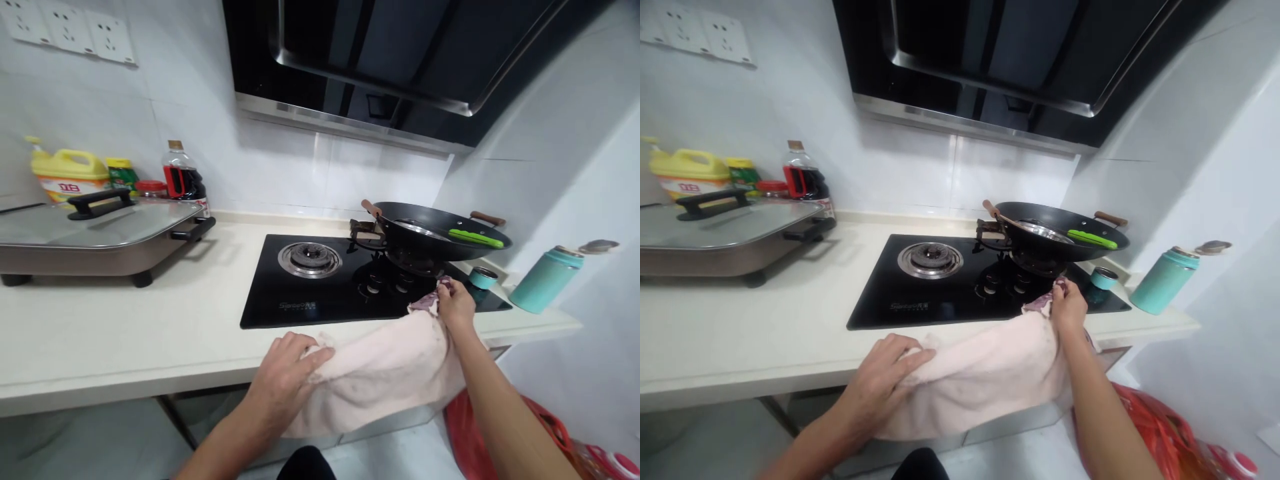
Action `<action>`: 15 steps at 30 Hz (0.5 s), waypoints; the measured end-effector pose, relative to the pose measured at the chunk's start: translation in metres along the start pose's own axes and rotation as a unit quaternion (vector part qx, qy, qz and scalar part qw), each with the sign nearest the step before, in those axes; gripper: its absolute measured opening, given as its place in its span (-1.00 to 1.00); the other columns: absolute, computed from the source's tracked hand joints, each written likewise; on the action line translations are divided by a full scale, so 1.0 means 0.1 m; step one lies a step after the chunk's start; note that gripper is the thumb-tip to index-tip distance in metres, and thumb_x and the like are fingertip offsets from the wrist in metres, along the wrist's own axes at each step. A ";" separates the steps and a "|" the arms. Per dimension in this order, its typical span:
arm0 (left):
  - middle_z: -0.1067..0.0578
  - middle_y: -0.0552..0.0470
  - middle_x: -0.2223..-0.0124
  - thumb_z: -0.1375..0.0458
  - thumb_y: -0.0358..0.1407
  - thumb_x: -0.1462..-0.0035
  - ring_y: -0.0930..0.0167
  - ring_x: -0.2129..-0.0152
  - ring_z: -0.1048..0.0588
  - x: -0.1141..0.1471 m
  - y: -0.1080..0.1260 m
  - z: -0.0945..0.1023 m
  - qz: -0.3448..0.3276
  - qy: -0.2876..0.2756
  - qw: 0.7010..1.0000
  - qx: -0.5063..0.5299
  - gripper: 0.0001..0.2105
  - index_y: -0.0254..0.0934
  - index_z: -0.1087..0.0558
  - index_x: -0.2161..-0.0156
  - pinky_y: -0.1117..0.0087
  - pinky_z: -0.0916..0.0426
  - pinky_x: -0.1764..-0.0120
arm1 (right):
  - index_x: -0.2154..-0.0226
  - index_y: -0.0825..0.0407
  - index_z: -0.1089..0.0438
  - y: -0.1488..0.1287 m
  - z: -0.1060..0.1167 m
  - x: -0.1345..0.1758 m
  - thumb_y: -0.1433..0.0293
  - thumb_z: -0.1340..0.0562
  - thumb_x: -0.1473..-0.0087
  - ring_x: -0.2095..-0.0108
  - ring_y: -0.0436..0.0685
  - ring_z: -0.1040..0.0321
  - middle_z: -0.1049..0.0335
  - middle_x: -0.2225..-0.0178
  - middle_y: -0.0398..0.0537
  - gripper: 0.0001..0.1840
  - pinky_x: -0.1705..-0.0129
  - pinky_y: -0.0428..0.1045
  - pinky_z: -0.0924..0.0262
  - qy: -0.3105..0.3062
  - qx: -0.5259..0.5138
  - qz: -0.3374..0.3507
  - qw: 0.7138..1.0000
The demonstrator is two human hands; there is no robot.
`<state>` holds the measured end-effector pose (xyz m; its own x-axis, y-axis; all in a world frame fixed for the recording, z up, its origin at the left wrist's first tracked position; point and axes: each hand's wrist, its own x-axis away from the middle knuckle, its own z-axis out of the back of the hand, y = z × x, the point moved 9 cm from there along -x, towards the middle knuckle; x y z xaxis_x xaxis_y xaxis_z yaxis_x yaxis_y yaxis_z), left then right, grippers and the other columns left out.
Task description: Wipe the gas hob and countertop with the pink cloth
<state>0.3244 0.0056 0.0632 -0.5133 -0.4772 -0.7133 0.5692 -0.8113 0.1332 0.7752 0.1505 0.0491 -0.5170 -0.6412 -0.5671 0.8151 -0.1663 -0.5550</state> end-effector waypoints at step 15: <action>-0.57 -0.03 0.10 -0.20 -0.49 -0.09 0.25 0.25 -0.43 -0.04 0.00 -0.17 0.031 0.030 0.999 -0.034 -0.59 -0.14 -0.45 -0.05 0.26 -0.21 0.28 | -0.30 -0.05 -0.27 -0.19 -0.49 0.56 0.23 0.07 -0.31 -0.39 0.14 -0.06 -0.16 -0.38 0.01 -0.41 -0.38 0.14 -0.02 -0.241 0.148 0.232 0.931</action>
<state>0.3373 0.0137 0.0539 -0.4381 -0.5029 -0.7451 0.6419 -0.7553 0.1323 0.7179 0.1541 -0.0020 0.0286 -0.9453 -0.3249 0.9946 0.0594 -0.0854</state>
